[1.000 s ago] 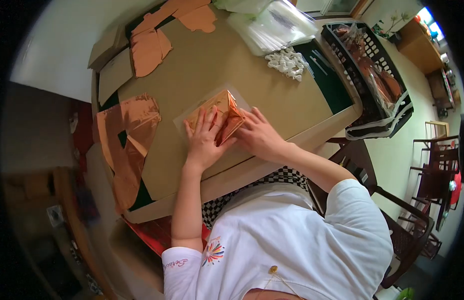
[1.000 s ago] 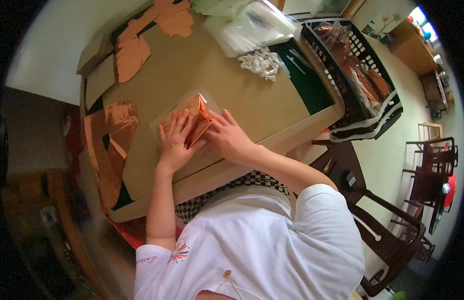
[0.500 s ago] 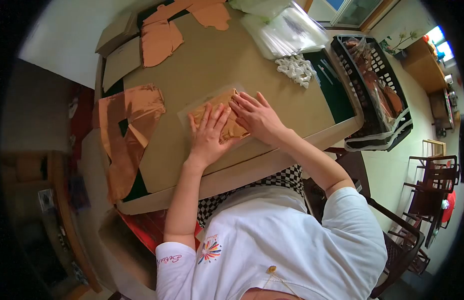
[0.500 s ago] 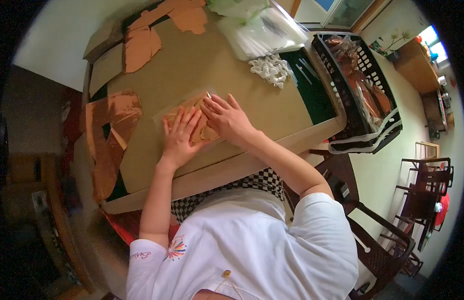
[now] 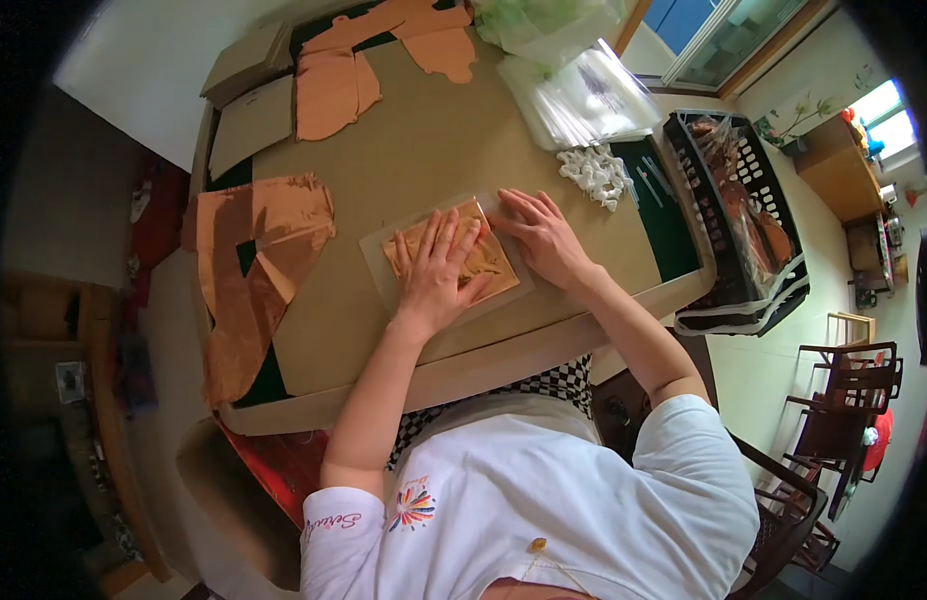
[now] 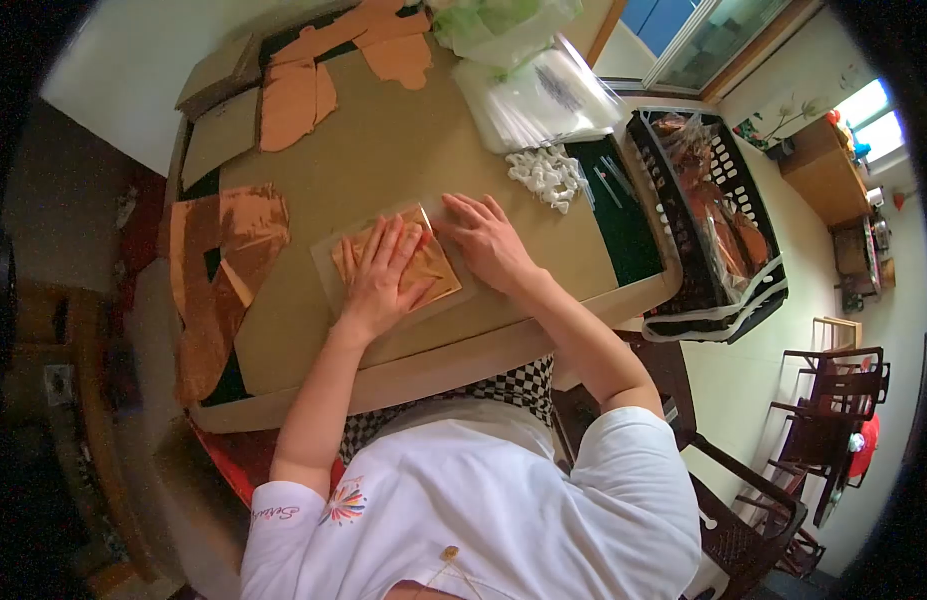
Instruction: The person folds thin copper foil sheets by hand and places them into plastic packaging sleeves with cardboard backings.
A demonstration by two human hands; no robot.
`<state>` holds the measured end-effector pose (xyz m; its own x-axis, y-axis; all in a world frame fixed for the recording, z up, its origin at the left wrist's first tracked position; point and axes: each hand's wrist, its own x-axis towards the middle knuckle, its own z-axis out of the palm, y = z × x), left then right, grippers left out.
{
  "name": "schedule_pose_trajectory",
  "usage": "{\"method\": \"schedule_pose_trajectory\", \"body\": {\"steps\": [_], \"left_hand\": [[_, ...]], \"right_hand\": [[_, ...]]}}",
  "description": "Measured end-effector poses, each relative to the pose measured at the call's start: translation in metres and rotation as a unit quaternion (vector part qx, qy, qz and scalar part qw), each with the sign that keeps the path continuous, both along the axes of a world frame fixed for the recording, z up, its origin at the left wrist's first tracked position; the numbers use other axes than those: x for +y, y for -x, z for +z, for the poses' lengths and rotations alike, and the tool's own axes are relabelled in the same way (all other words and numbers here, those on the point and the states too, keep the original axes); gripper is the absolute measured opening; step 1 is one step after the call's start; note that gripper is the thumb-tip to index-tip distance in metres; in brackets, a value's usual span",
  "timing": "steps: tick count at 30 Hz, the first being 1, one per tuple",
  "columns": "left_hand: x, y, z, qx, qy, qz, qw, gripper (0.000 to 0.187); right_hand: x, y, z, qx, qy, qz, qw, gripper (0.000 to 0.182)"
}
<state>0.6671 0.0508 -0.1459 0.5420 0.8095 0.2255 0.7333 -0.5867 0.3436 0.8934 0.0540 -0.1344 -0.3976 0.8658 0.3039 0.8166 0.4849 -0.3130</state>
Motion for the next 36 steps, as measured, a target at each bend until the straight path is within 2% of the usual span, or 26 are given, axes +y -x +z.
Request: {"method": "schedule_pose_trajectory", "body": {"steps": [3, 7, 12, 21, 24, 27, 30, 33, 36], "left_hand": [[0.000, 0.000, 0.000, 0.002, -0.002, 0.001, 1.000, 0.074], [0.000, 0.000, -0.001, 0.003, 0.001, 0.005, 1.000, 0.071], [0.000, -0.001, 0.000, 0.014, 0.011, 0.013, 1.000, 0.068], [-0.001, -0.004, 0.005, 0.033, 0.022, 0.022, 0.999, 0.063], [-0.001, -0.004, 0.004, 0.036, 0.016, 0.021, 0.999, 0.062], [-0.001, -0.002, 0.002, 0.037, 0.007, 0.022, 0.999, 0.061], [-0.002, -0.003, 0.001, 0.028, 0.003, 0.019, 0.999, 0.062], [-0.004, -0.003, 0.002, 0.037, 0.007, 0.020, 0.999, 0.066], [-0.002, -0.004, 0.006, 0.055, 0.014, 0.022, 0.998, 0.071]], "right_hand": [[0.002, -0.004, 0.006, -0.057, -0.001, 0.024, 0.998, 0.051], [0.008, -0.008, 0.012, -0.075, 0.011, 0.056, 0.996, 0.053], [0.016, -0.016, 0.017, -0.070, 0.034, 0.162, 0.984, 0.050], [0.023, -0.015, 0.023, 0.019, 0.066, 0.206, 0.976, 0.051], [0.029, -0.007, 0.021, 0.050, 0.103, 0.089, 0.989, 0.045], [0.034, 0.013, 0.015, 0.103, -0.059, 0.060, 0.991, 0.030], [0.044, 0.020, 0.016, 0.141, 0.025, -0.002, 0.990, 0.025], [0.064, 0.027, 0.015, 0.128, 0.077, 0.018, 0.989, 0.016], [0.082, 0.028, 0.014, 0.123, 0.155, 0.024, 0.980, 0.018]]}}
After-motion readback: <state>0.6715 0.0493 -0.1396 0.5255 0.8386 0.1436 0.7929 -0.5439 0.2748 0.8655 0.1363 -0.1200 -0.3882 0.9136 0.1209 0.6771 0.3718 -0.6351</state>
